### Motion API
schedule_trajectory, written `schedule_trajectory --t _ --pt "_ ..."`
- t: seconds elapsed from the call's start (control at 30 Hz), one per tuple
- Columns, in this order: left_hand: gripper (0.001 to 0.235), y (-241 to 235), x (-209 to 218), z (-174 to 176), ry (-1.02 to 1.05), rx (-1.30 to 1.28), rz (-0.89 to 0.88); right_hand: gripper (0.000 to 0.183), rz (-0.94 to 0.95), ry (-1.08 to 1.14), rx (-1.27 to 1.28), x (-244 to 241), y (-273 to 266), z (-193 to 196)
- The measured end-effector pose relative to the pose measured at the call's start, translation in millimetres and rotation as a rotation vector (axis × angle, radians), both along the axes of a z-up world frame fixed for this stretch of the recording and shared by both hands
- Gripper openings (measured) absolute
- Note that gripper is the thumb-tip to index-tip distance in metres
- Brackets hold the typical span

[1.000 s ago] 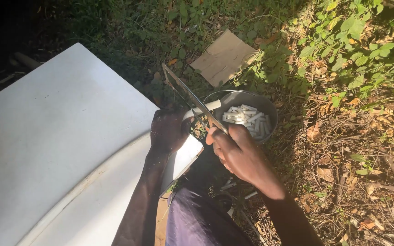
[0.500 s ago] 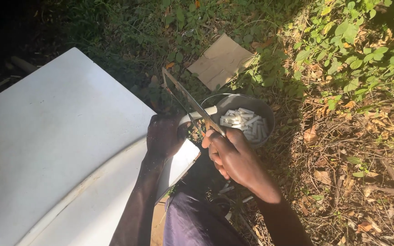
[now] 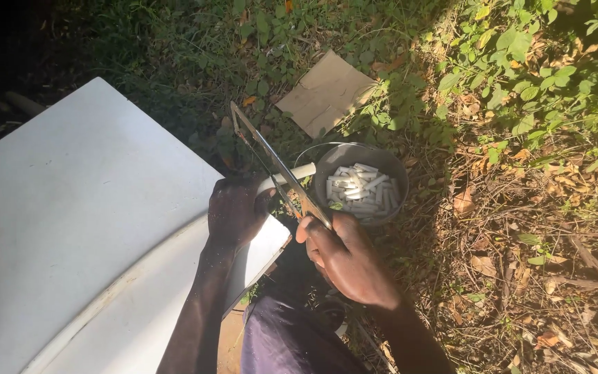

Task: Cutting small, uniform pieces of white plastic tubing using a hacksaw and collecting them in a bucket.

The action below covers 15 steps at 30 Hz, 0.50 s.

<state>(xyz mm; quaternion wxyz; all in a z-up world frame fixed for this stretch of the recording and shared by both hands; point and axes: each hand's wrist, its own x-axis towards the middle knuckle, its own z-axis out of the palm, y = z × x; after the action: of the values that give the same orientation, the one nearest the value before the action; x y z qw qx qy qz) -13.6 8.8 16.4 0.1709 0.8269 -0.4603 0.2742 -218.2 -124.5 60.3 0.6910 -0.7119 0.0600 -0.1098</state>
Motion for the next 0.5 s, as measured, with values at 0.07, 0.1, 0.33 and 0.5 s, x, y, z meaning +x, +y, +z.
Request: schedule_trajectory --t 0.07,0.1,0.33,0.5 --pt "0.040 0 -1 1 0.026 0.008 0.008 0.027 0.040 0.002 0.028 -3 0 -1" --pt "0.040 1 2 -3 0.027 0.007 0.010 0.027 0.043 0.003 0.028 -21 2 -9" --pt "0.057 3 6 -11 -0.010 0.019 0.022 0.015 -0.243 -0.326 -0.508 -50 12 -17" --pt "0.030 2 9 -12 0.026 0.040 0.031 0.024 -0.110 0.100 -0.105 -18 12 -22"
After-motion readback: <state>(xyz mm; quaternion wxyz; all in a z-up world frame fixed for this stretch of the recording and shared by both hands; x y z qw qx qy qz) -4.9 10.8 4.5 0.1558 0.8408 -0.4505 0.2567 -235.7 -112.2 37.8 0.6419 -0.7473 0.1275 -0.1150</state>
